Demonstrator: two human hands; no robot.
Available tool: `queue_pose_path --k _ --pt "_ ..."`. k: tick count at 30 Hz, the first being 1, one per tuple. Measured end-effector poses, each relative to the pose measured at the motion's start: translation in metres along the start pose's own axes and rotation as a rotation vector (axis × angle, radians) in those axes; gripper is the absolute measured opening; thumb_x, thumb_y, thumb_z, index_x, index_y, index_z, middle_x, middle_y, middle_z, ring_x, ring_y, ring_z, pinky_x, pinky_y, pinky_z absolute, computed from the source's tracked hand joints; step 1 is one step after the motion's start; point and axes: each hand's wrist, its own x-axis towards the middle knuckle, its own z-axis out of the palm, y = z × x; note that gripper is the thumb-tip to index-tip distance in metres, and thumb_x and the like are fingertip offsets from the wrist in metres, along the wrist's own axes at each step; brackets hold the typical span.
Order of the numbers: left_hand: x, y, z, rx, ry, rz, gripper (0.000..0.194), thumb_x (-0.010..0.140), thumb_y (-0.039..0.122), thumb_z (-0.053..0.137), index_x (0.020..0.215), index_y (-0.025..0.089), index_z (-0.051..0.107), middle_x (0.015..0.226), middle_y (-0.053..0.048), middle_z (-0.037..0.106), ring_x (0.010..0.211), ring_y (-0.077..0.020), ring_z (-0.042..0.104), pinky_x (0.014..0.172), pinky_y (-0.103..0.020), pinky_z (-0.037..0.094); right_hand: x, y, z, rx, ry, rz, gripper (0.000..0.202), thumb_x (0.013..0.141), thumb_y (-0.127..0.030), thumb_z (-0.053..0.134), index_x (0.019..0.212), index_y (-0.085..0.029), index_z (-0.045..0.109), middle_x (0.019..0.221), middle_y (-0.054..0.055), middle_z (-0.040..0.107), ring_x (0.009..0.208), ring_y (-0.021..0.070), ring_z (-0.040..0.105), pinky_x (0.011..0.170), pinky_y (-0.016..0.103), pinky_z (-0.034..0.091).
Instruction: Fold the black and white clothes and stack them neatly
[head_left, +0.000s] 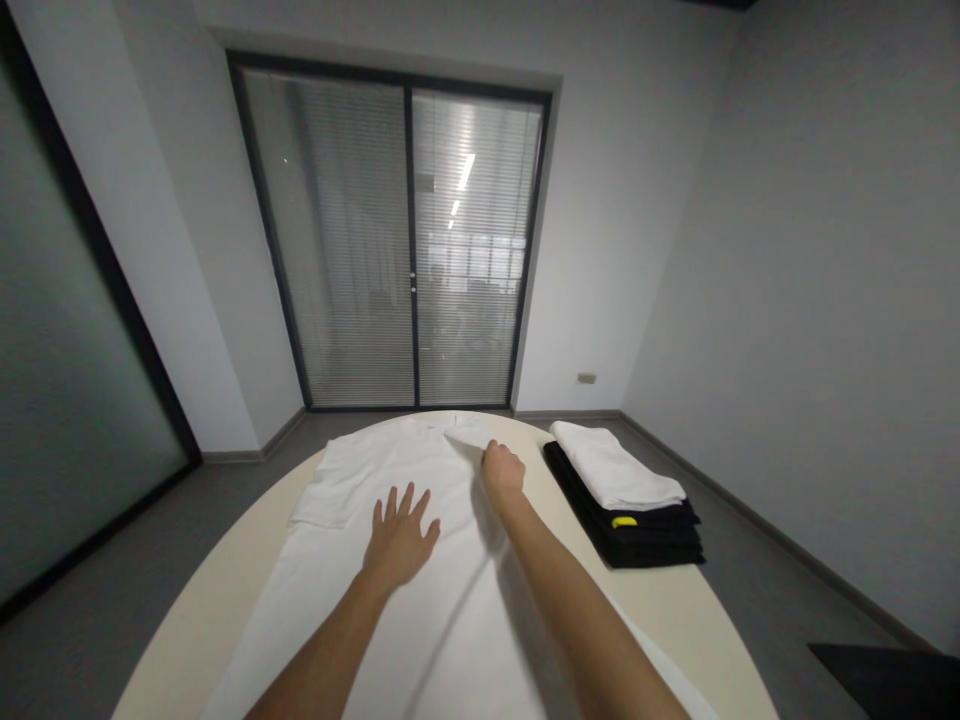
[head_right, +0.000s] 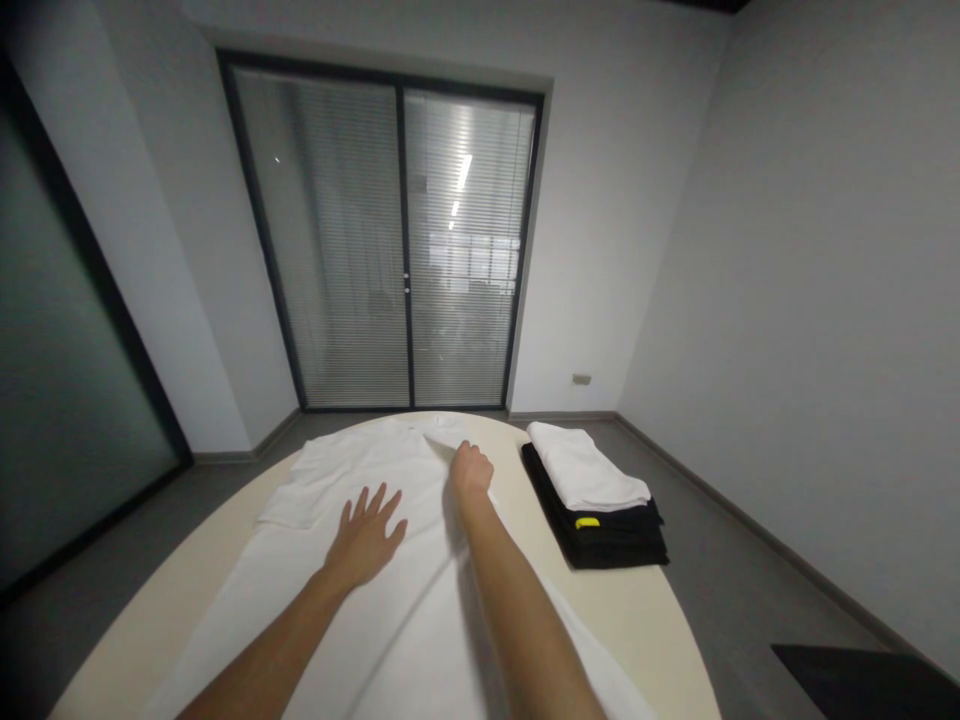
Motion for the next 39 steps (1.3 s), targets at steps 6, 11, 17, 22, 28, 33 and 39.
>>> queue_pose_path --k 6,11,17,22,28,33,39 --pt "0.001 -0.001 0.001 0.000 0.008 0.023 0.060 0.097 0.049 0.039 0.152 0.027 0.040 0.162 -0.008 0.030 0.150 -0.0379 0.020 0.119 -0.058 0.018 -0.021 -0.023 0.006 0.014 -0.165 -0.160 0.033 0.092 -0.025 0.056 0.124 -0.017 0.057 0.117 0.018 0.066 0.106 0.0256 0.067 0.082 0.032 0.051" --pt "0.004 -0.001 0.002 0.002 0.000 0.023 0.061 0.097 0.051 0.039 0.153 0.027 0.039 0.163 -0.009 0.029 0.150 -0.0392 0.019 0.118 -0.059 0.017 -0.029 -0.009 0.000 -0.019 -0.248 -0.135 0.050 0.086 -0.029 0.063 0.131 -0.012 0.051 0.122 0.022 0.063 0.112 0.0306 0.064 0.089 0.038 0.051" --pt "0.012 -0.004 0.006 0.005 -0.011 0.010 0.064 0.097 0.055 0.037 0.154 0.028 0.036 0.163 -0.009 0.025 0.150 -0.0415 0.017 0.117 -0.062 0.015 -0.045 0.001 -0.003 -0.027 -0.299 -0.181 0.044 0.088 -0.034 0.061 0.127 -0.015 0.057 0.134 0.020 0.055 0.127 0.0328 0.053 0.096 0.042 0.049" --pt "0.024 -0.011 0.003 -0.007 -0.045 0.000 0.064 0.096 0.057 0.035 0.154 0.030 0.035 0.164 -0.008 0.024 0.150 -0.0405 0.016 0.118 -0.061 0.014 -0.054 -0.004 0.002 -0.014 -0.252 -0.221 0.041 0.093 -0.030 0.054 0.129 -0.012 0.055 0.134 0.022 0.054 0.128 0.0340 0.050 0.096 0.045 0.048" --pt "0.049 -0.016 0.001 0.003 -0.085 -0.040 0.066 0.097 0.058 0.032 0.155 0.029 0.033 0.165 -0.008 0.023 0.150 -0.0409 0.016 0.117 -0.062 0.015 -0.051 0.013 0.008 0.032 -0.195 -0.375 0.045 0.099 -0.026 0.044 0.141 -0.013 0.044 0.136 0.018 0.056 0.129 0.0278 0.049 0.101 0.038 0.044" --pt "0.063 -0.020 0.008 0.018 -0.071 -0.044 0.065 0.097 0.058 0.034 0.155 0.029 0.033 0.164 -0.007 0.024 0.150 -0.0399 0.017 0.117 -0.061 0.015 -0.063 0.038 0.013 0.089 0.087 -0.596 0.039 0.102 -0.035 0.039 0.135 -0.019 0.052 0.144 0.012 0.051 0.132 0.0254 0.044 0.111 0.041 0.033" --pt "0.062 -0.020 0.004 0.045 -0.010 -0.030 0.063 0.096 0.057 0.040 0.151 0.026 0.043 0.160 -0.011 0.034 0.146 -0.0419 0.027 0.114 -0.061 0.022 -0.083 0.054 0.009 0.040 0.230 -0.559 0.040 0.092 -0.032 0.053 0.130 -0.019 0.054 0.140 0.013 0.053 0.127 0.0288 0.044 0.108 0.045 0.033"
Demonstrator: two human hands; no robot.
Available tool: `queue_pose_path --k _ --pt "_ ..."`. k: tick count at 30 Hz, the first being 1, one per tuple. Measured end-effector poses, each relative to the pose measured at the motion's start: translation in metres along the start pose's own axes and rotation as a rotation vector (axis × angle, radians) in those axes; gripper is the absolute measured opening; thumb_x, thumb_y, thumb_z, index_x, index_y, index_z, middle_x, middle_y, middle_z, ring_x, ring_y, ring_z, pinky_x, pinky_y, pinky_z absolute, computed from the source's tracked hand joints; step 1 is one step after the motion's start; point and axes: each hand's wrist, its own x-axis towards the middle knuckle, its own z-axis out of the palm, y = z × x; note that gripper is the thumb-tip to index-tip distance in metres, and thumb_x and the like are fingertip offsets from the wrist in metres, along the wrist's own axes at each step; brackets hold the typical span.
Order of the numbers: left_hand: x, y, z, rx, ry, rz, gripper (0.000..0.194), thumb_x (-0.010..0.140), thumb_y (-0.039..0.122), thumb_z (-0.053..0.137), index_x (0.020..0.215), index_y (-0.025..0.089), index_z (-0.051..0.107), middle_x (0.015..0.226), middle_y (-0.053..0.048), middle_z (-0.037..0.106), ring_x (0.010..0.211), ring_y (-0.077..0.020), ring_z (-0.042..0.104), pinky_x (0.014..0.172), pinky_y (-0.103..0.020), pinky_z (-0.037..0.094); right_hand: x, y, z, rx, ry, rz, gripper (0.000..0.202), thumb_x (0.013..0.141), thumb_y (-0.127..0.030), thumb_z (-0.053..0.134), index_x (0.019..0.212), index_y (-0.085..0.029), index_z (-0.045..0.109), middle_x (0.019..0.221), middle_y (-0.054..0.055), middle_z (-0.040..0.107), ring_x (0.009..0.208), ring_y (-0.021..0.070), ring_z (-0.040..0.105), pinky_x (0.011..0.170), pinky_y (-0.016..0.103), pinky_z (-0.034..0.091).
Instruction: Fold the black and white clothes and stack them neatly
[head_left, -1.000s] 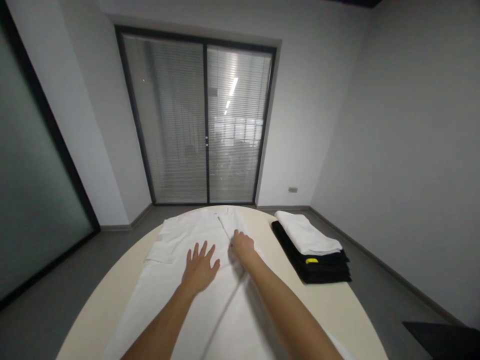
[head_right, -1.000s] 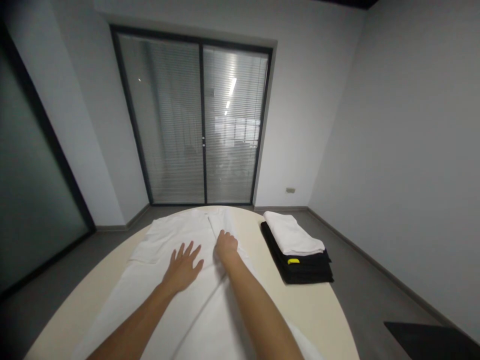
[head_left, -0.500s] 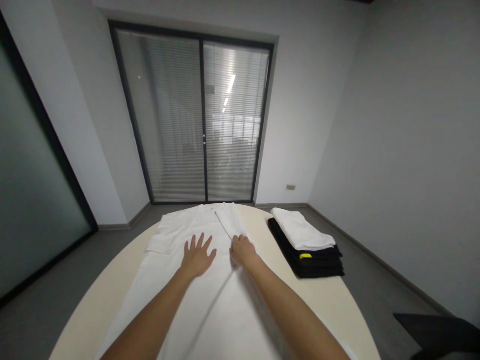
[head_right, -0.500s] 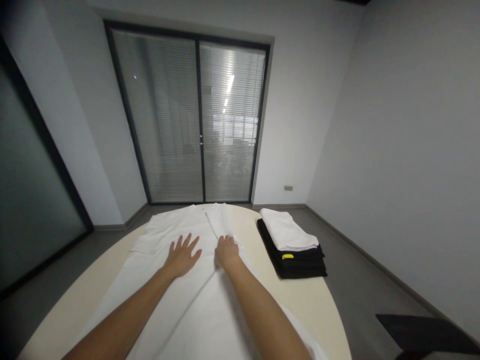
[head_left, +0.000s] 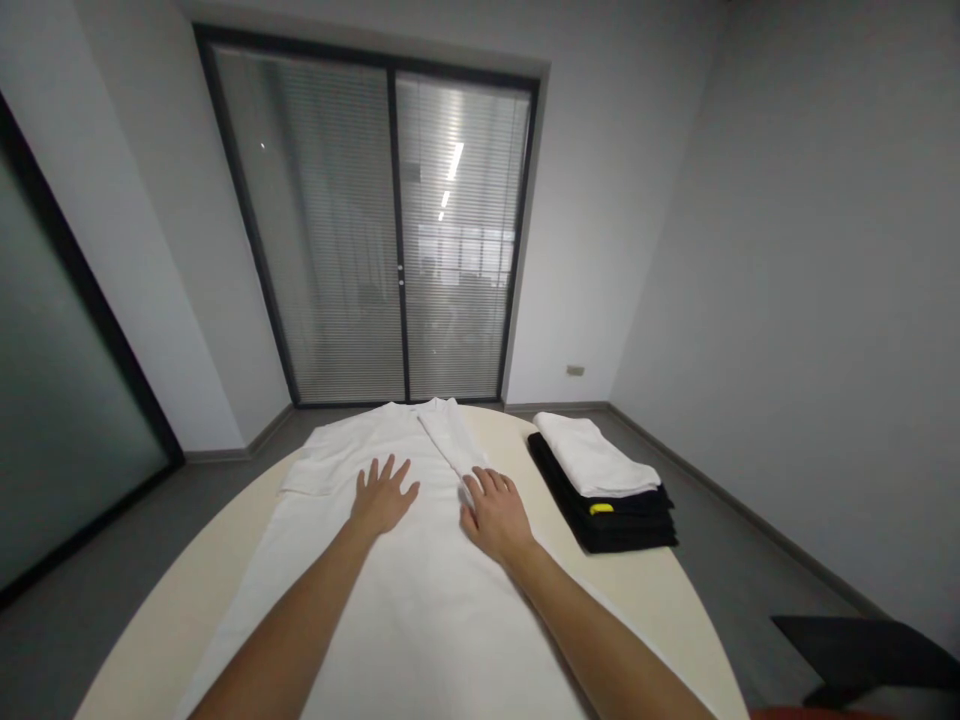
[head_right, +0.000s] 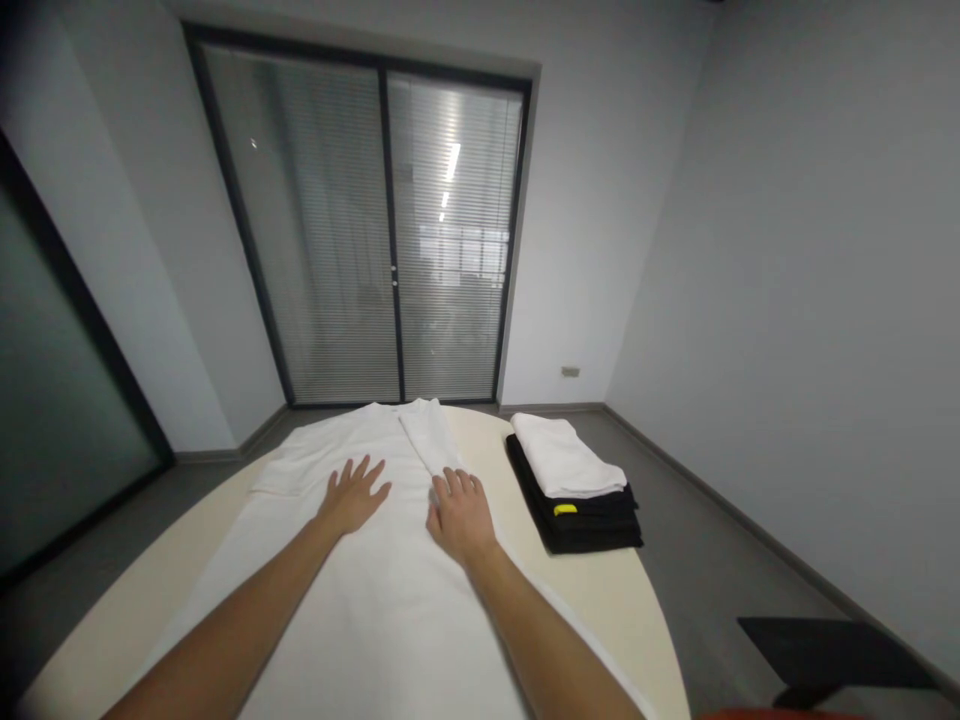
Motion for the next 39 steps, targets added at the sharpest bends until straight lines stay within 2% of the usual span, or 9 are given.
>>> queue_pose_path --k 8,12,16,21,25,28,31,34,39 --pt "-0.047 0.036 -0.021 0.020 0.121 0.118 0.046 0.099 0.038 0.042 0.139 0.019 0.055 0.136 -0.015 0.059 0.121 -0.0312 0.055 0.105 -0.047 0.037 -0.017 -0.011 -0.028 -0.181 -0.246 0.312 0.032 0.087 -0.025 0.055 0.116 -0.012 0.059 0.119 0.019 0.060 0.110 0.0330 0.055 0.082 0.043 0.049" --pt "-0.079 0.042 -0.011 -0.005 0.059 0.132 0.054 0.098 0.049 0.041 0.144 0.023 0.051 0.152 -0.013 0.046 0.139 -0.0377 0.040 0.112 -0.053 0.030 -0.026 -0.011 -0.047 -0.199 -0.405 0.384 0.030 0.092 -0.013 0.043 0.114 -0.011 0.063 0.117 0.023 0.063 0.109 0.0321 0.060 0.082 0.040 0.049" --pt "-0.089 0.036 -0.004 -0.059 0.015 0.145 0.058 0.099 0.051 0.036 0.150 0.025 0.045 0.160 -0.011 0.035 0.148 -0.0383 0.026 0.117 -0.054 0.023 -0.021 -0.008 -0.066 -0.118 -0.491 0.434 0.033 0.095 -0.009 0.038 0.115 -0.008 0.063 0.108 0.025 0.068 0.102 0.0314 0.068 0.083 0.038 0.048" --pt "-0.086 0.035 -0.004 -0.083 0.018 0.139 0.057 0.098 0.049 0.039 0.149 0.025 0.046 0.160 -0.010 0.035 0.148 -0.0375 0.026 0.118 -0.055 0.023 -0.002 -0.008 -0.086 0.062 -0.521 0.314 0.032 0.097 -0.029 0.048 0.121 -0.013 0.061 0.112 0.020 0.070 0.101 0.0281 0.069 0.080 0.034 0.048" --pt "-0.086 0.034 -0.004 -0.108 0.039 0.151 0.055 0.098 0.044 0.040 0.148 0.023 0.047 0.158 -0.010 0.038 0.147 -0.0369 0.028 0.118 -0.055 0.024 -0.003 -0.016 -0.098 0.330 -0.708 0.111 0.053 0.089 -0.040 0.060 0.136 -0.019 0.052 0.115 0.013 0.072 0.100 0.0246 0.070 0.080 0.031 0.049" --pt "-0.087 0.033 -0.005 -0.122 0.036 0.159 0.053 0.098 0.041 0.041 0.148 0.022 0.048 0.158 -0.009 0.039 0.147 -0.0362 0.028 0.118 -0.054 0.024 -0.013 -0.022 -0.102 0.151 -0.872 0.128 0.071 0.077 -0.053 0.070 0.134 -0.014 0.056 0.120 0.019 0.069 0.105 0.0332 0.068 0.079 0.038 0.051" --pt "-0.088 0.033 -0.007 -0.122 0.026 0.159 0.053 0.098 0.041 0.041 0.147 0.023 0.048 0.158 -0.008 0.039 0.147 -0.0359 0.029 0.119 -0.053 0.023 -0.022 -0.021 -0.104 0.056 -0.985 0.072 0.064 0.069 -0.055 0.076 0.113 -0.009 0.070 0.107 0.021 0.072 0.096 0.0352 0.070 0.073 0.037 0.052" --pt "-0.088 0.034 -0.009 -0.123 0.021 0.157 0.053 0.099 0.041 0.041 0.147 0.023 0.048 0.158 -0.008 0.039 0.147 -0.0362 0.029 0.119 -0.053 0.023 -0.024 -0.013 -0.107 0.192 -1.051 -0.019 0.052 0.068 -0.046 0.080 0.106 -0.012 0.072 0.093 0.012 0.073 0.082 0.0261 0.070 0.067 0.030 0.050" --pt "-0.089 0.036 -0.010 -0.148 0.035 0.148 0.050 0.099 0.039 0.041 0.146 0.023 0.050 0.157 -0.009 0.040 0.147 -0.0359 0.028 0.118 -0.054 0.023 -0.024 -0.005 -0.110 0.713 -1.140 -0.057 0.075 0.066 -0.038 0.085 0.133 -0.021 0.057 0.080 -0.004 0.063 0.064 0.0098 0.056 0.059 0.019 0.043"
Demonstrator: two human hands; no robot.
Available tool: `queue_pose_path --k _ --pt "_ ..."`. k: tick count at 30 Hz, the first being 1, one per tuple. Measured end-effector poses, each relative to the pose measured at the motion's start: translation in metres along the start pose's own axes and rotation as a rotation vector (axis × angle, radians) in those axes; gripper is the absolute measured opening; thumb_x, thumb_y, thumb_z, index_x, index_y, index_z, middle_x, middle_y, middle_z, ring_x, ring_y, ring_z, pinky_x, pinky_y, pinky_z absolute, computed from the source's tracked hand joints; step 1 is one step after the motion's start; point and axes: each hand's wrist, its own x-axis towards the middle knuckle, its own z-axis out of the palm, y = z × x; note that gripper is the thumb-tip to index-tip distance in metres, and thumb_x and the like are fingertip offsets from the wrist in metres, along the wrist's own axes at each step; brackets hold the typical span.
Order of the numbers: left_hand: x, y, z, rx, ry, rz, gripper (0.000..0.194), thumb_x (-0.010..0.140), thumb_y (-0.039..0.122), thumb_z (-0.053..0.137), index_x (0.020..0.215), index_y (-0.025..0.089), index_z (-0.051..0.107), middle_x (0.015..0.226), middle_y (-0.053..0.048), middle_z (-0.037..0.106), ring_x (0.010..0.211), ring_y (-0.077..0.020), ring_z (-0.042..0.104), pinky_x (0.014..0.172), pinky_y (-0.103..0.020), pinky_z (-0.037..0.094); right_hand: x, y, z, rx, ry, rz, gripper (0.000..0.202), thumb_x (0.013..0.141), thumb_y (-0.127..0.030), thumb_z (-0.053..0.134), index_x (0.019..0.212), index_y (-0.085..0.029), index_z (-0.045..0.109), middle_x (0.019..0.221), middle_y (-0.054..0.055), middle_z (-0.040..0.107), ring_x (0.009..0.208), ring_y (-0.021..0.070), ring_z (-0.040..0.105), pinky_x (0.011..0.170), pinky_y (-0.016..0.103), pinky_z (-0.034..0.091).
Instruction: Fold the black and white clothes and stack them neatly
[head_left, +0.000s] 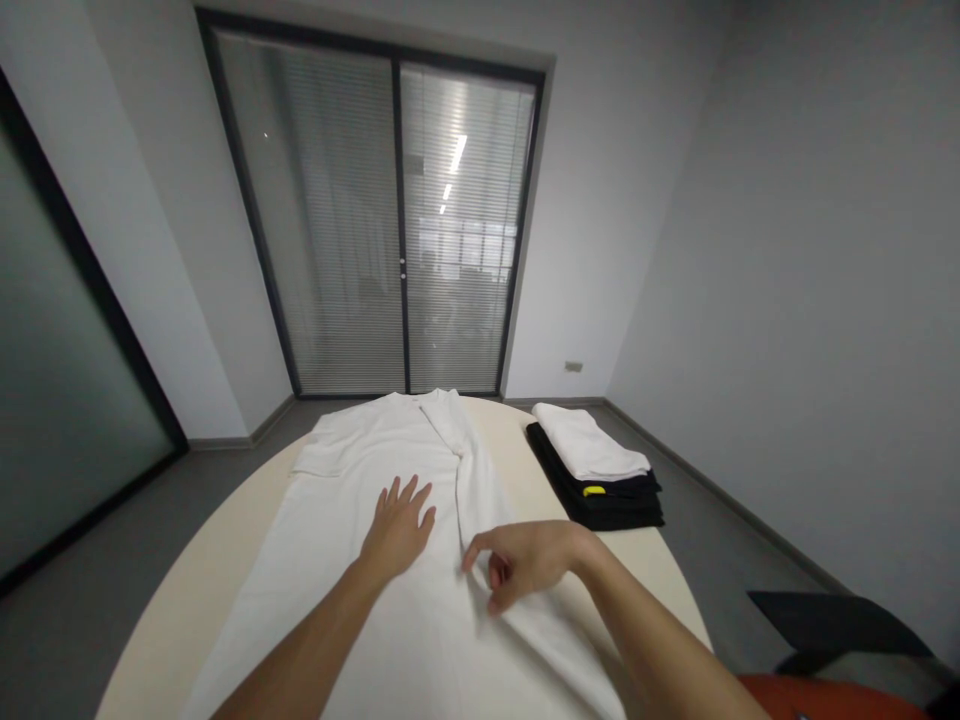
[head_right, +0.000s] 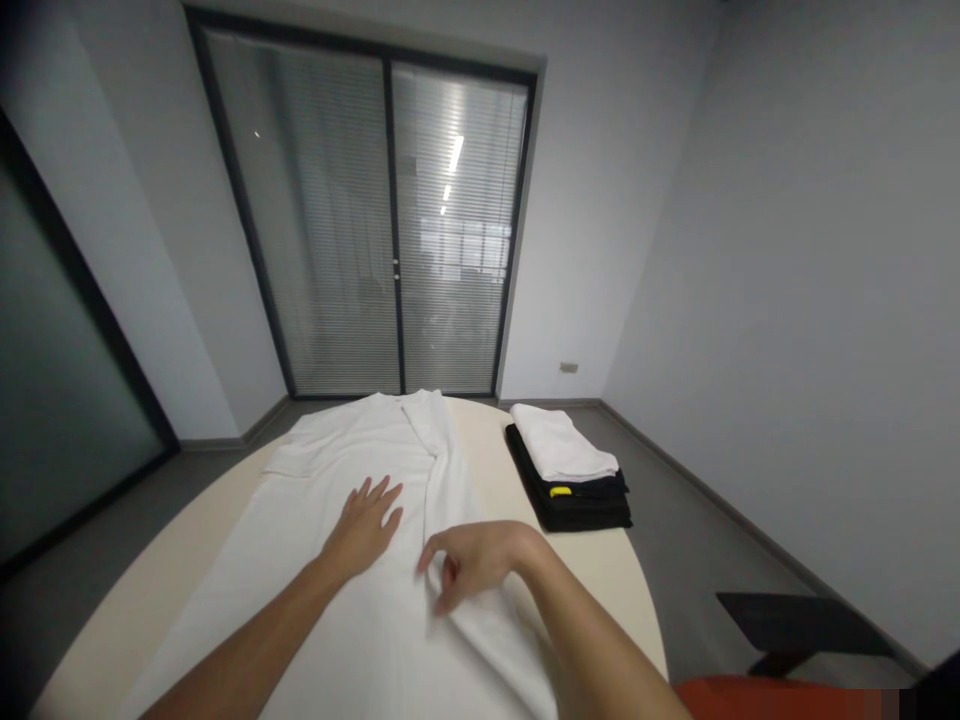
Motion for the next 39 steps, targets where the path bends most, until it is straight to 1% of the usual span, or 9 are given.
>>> queue_pose_path --k 4,7,12,19,24,27,33,36,39 --pt "-0.001 0.000 -0.002 -0.037 0.019 0.021 0.048 0.100 0.038 0.038 0.144 0.022 0.052 0.155 -0.008 0.043 0.147 -0.0335 0.030 0.119 -0.053 0.024 0.008 0.006 0.014 0.289 -0.055 -0.051 0.085 0.063 -0.043 0.088 0.137 -0.024 0.050 0.082 -0.005 0.060 0.061 0.0074 0.054 0.056 0.018 0.045" --pt "-0.002 0.000 -0.004 -0.084 0.015 0.077 0.047 0.100 0.036 0.038 0.143 0.021 0.053 0.153 -0.007 0.047 0.146 -0.0300 0.033 0.119 -0.050 0.025 0.015 0.017 0.033 0.354 -0.115 -0.050 0.093 0.055 -0.041 0.092 0.136 -0.025 0.049 0.081 -0.005 0.063 0.059 0.0077 0.055 0.055 0.018 0.047" --pt "-0.002 0.003 -0.007 -0.147 0.012 0.228 0.048 0.100 0.031 0.038 0.146 0.021 0.048 0.149 -0.005 0.052 0.142 -0.0259 0.040 0.120 -0.046 0.028 0.020 0.027 0.052 0.320 -0.027 -0.152 0.064 0.060 -0.033 0.089 0.118 -0.022 0.065 0.076 -0.007 0.060 0.059 0.0056 0.052 0.056 0.015 0.042" --pt "-0.001 0.005 -0.010 -0.185 -0.024 0.328 0.050 0.104 0.035 0.031 0.153 0.026 0.038 0.153 -0.003 0.048 0.144 -0.0245 0.038 0.120 -0.047 0.028 0.019 0.009 0.060 0.250 0.089 -0.276 0.043 0.068 -0.024 0.080 0.110 -0.020 0.071 0.081 -0.005 0.064 0.063 0.0059 0.053 0.058 0.015 0.041" --pt "-0.005 0.007 -0.015 -0.197 -0.075 0.367 0.048 0.105 0.039 0.028 0.149 0.031 0.044 0.152 -0.001 0.048 0.145 -0.0235 0.035 0.120 -0.047 0.027 0.024 0.007 0.066 0.216 0.027 -0.244 0.044 0.067 -0.032 0.084 0.108 -0.021 0.072 0.076 -0.005 0.066 0.059 0.0065 0.059 0.061 0.016 0.044" --pt "-0.002 0.010 -0.017 -0.242 -0.092 0.344 0.049 0.105 0.041 0.026 0.148 0.028 0.046 0.152 0.000 0.048 0.146 -0.0227 0.034 0.121 -0.043 0.026 0.026 0.010 0.067 0.256 -0.021 -0.228 0.046 0.065 -0.036 0.086 0.106 -0.020 0.072 0.076 -0.006 0.065 0.058 0.0061 0.060 0.061 0.016 0.046" --pt "0.037 0.019 -0.015 -0.250 -0.132 0.208 0.052 0.103 0.043 0.029 0.149 0.025 0.045 0.148 -0.002 0.053 0.137 -0.0235 0.045 0.115 -0.040 0.034 0.028 0.012 0.065 0.335 -0.084 -0.205 0.051 0.056 -0.039 0.091 0.099 -0.019 0.072 0.077 -0.006 0.065 0.056 0.0055 0.060 0.062 0.016 0.047" --pt "0.063 0.028 -0.007 -0.251 -0.137 0.159 0.053 0.103 0.044 0.024 0.148 0.027 0.047 0.148 -0.002 0.053 0.136 -0.0260 0.046 0.112 -0.045 0.036 0.028 0.014 0.067 0.341 -0.085 -0.185 0.050 0.055 -0.039 0.092 0.096 -0.018 0.072 0.072 -0.006 0.065 0.056 0.0061 0.061 0.062 0.016 0.047" --pt "0.076 0.039 0.000 -0.249 -0.138 0.124 0.054 0.102 0.047 0.024 0.143 0.028 0.053 0.148 -0.004 0.053 0.135 -0.0304 0.045 0.110 -0.051 0.036 0.029 0.018 0.070 0.333 -0.132 -0.151 0.047 0.055 -0.036 0.091 0.094 -0.018 0.071 0.070 -0.005 0.066 0.060 0.0071 0.062 0.059 0.014 0.044"
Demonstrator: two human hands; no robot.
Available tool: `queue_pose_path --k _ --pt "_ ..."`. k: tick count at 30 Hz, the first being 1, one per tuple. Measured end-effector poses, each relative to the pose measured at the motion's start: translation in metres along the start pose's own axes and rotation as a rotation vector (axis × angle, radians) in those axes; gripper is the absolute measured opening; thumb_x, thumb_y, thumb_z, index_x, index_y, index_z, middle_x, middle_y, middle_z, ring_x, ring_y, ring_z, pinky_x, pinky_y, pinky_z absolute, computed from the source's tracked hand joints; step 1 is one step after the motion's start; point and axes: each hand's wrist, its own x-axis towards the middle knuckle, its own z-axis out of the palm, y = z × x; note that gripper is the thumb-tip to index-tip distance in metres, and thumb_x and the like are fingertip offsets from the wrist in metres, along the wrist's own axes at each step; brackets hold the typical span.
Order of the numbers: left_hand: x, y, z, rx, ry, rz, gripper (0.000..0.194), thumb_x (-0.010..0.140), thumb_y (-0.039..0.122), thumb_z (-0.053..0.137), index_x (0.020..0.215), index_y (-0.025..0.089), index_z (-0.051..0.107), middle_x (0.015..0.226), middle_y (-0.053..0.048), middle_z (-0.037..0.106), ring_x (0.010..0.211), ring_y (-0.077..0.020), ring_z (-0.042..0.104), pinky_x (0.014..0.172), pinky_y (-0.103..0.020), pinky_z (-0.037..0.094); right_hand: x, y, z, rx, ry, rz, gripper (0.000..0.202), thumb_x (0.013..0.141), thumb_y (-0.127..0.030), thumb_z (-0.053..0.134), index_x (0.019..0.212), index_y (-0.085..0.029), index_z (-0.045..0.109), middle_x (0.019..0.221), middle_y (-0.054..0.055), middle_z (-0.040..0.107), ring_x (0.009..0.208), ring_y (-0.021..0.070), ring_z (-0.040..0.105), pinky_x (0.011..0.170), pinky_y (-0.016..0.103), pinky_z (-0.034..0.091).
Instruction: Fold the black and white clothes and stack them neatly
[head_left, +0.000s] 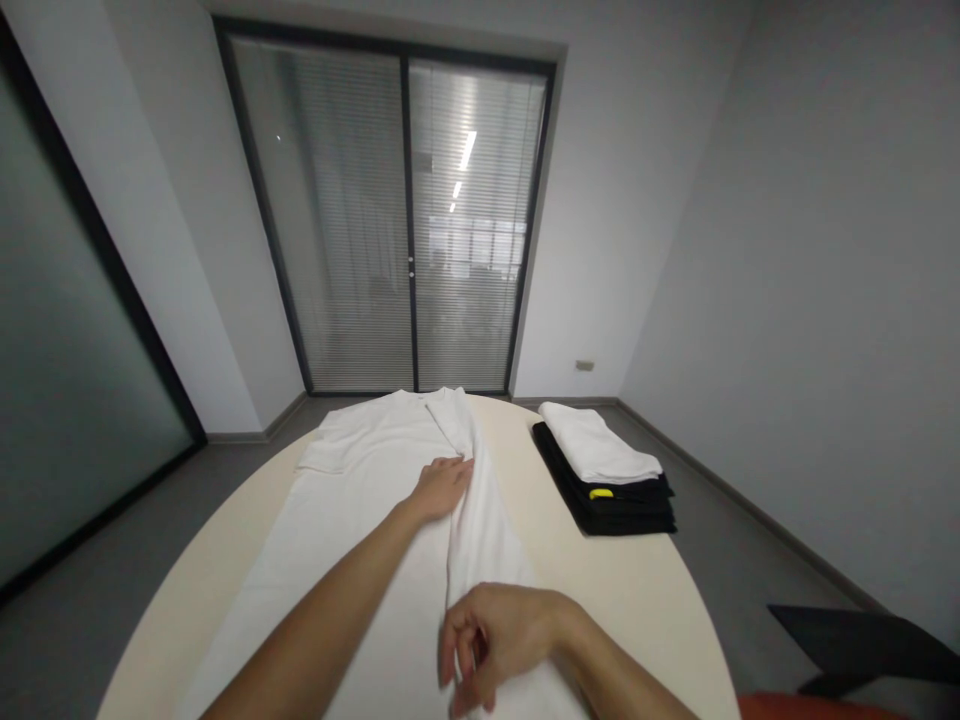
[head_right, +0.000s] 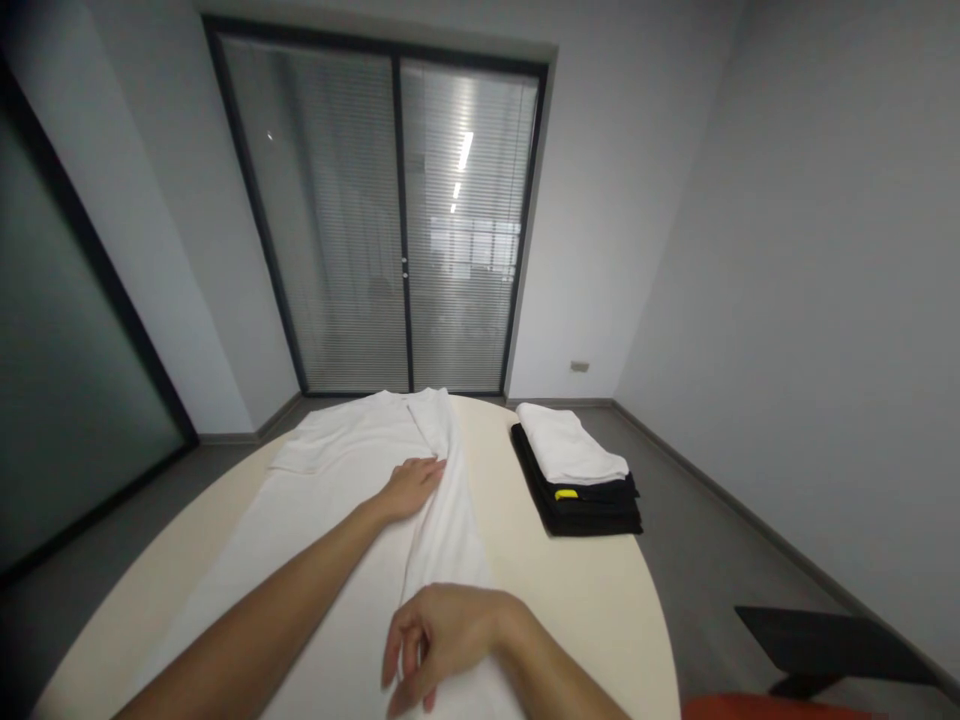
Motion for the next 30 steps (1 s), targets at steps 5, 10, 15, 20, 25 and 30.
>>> queue_pose_path --k 5,10,15,20,25,30 --pt "-0.005 0.013 0.004 -0.028 0.010 0.041 0.052 0.102 0.046 0.026 0.136 0.028 0.060 0.139 -0.003 0.061 0.126 -0.0269 0.052 0.108 -0.042 0.038 0.009 0.001 0.005 -0.060 -0.239 0.068 0.046 0.061 -0.019 0.082 0.105 -0.018 0.071 0.073 -0.006 0.063 0.058 0.0072 0.057 0.059 0.017 0.047" --pt "-0.003 0.018 0.004 -0.063 0.022 0.043 0.051 0.102 0.043 0.028 0.143 0.025 0.053 0.140 -0.006 0.061 0.126 -0.0261 0.053 0.110 -0.040 0.036 0.001 -0.018 0.011 -0.362 -0.144 -0.048 0.045 0.069 -0.011 0.065 0.113 -0.019 0.072 0.066 -0.006 0.060 0.060 0.0080 0.057 0.059 0.015 0.043" --pt "0.009 0.020 0.012 -0.085 0.055 -0.002 0.050 0.102 0.038 0.029 0.132 0.016 0.063 0.130 -0.013 0.066 0.122 -0.0266 0.057 0.109 -0.039 0.037 -0.014 -0.028 0.009 -0.581 0.228 -0.164 0.036 0.068 -0.019 0.063 0.102 -0.023 0.076 0.065 -0.006 0.062 0.059 0.0102 0.057 0.062 0.018 0.044" --pt "0.008 0.014 0.011 -0.107 0.147 -0.019 0.046 0.103 0.032 0.030 0.112 0.016 0.072 0.128 -0.012 0.065 0.117 -0.0217 0.060 0.106 -0.031 0.041 -0.014 -0.026 0.007 -0.634 0.267 -0.187 0.029 0.071 -0.027 0.067 0.099 -0.025 0.075 0.069 -0.004 0.068 0.064 0.0122 0.063 0.065 0.020 0.045" --pt "0.005 0.000 0.009 -0.093 0.284 -0.086 0.045 0.104 0.028 0.028 0.111 0.016 0.071 0.128 -0.013 0.064 0.117 -0.0223 0.060 0.105 -0.034 0.042 -0.007 -0.022 0.009 -0.566 0.283 -0.268 0.033 0.073 -0.025 0.068 0.105 -0.025 0.073 0.068 -0.007 0.065 0.060 0.0084 0.059 0.066 0.018 0.044" --pt "0.002 -0.009 0.013 -0.060 0.288 -0.091 0.030 0.098 0.023 0.045 0.112 0.018 0.070 0.121 -0.011 0.068 0.111 -0.0244 0.062 0.101 -0.038 0.045 0.000 -0.018 0.013 -0.580 0.235 -0.265 0.031 0.072 -0.027 0.070 0.102 -0.026 0.074 0.066 -0.008 0.062 0.059 0.0079 0.058 0.063 0.016 0.042"
